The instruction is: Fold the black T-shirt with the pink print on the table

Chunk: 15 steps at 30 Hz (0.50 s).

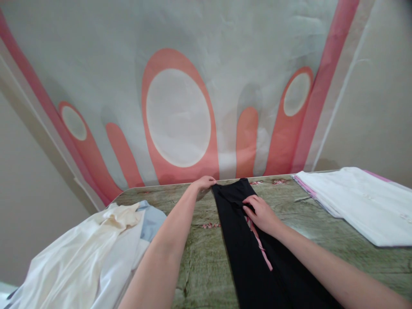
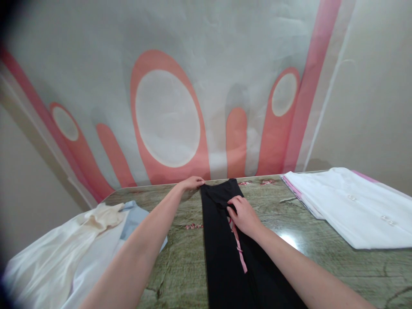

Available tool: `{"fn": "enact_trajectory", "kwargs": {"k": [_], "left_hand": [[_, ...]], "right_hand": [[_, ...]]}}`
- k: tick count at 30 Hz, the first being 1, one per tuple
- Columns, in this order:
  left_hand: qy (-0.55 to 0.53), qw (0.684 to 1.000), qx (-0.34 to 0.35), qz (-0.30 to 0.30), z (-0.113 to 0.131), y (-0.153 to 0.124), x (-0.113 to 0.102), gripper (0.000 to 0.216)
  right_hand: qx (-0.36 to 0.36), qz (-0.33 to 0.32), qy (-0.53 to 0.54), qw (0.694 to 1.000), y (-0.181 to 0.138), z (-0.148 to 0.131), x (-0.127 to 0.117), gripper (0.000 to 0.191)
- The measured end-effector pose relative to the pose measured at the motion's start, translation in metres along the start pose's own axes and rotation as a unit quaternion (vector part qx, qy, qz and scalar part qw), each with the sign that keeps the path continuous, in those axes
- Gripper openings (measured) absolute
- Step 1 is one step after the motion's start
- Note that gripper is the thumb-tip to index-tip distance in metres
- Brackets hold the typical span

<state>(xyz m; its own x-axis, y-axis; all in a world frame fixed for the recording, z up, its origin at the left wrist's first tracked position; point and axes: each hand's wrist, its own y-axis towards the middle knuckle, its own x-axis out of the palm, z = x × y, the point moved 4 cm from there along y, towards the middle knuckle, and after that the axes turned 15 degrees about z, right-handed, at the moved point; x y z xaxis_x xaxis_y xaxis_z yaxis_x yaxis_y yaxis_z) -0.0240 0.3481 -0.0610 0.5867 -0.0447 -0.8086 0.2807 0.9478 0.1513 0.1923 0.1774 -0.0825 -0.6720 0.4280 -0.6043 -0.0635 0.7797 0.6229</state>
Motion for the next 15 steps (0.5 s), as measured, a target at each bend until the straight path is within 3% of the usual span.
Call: {"fn": "enact_trajectory", "kwargs": {"k": [9,15], "left_hand": [[-0.035,0.999,0.023,-0.001,-0.0047,-0.0019,0.0015,0.037],[0.021,0.999,0.025,0.013,-0.0100,0.0001,0.0008,0.039]], "right_hand": [[-0.002,0.018,0.008,1.000,-0.0007,0.0008,0.0004,0.016],[0.003,0.018,0.010,1.000,0.0001,-0.0012,-0.0008,0.016]]}}
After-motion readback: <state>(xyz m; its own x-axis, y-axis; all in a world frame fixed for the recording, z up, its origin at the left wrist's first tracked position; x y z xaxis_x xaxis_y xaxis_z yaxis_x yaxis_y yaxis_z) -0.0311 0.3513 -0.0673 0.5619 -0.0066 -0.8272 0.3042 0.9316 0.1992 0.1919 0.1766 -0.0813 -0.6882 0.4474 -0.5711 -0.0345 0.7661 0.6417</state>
